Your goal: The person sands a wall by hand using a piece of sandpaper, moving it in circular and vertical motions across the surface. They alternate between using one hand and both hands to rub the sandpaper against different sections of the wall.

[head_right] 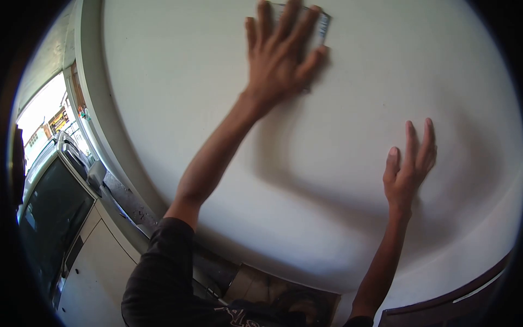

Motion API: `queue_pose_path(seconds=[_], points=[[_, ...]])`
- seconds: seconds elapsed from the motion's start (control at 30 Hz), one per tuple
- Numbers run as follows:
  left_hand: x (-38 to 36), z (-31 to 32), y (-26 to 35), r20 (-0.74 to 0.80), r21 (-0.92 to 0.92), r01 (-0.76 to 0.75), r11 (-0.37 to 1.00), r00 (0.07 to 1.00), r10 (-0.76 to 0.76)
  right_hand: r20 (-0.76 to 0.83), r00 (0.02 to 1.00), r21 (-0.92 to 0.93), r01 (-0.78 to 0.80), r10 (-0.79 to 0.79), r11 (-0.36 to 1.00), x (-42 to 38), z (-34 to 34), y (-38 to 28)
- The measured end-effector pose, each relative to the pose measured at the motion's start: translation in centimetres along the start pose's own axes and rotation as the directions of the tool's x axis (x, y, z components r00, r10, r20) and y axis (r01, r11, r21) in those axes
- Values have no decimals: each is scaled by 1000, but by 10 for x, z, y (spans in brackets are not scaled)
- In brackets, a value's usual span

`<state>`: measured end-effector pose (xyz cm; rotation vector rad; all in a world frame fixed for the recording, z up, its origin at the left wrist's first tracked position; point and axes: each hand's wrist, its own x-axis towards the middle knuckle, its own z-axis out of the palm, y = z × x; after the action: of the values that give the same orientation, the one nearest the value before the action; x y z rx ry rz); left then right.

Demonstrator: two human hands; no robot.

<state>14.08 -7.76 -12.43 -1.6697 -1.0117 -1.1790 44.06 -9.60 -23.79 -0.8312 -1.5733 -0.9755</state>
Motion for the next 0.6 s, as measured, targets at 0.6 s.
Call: queue_pose_path(seconds=[0.6], points=[[-64, 34, 14, -58, 74, -316, 946, 946, 320, -297, 945, 227, -68, 135, 972, -26, 5, 23]])
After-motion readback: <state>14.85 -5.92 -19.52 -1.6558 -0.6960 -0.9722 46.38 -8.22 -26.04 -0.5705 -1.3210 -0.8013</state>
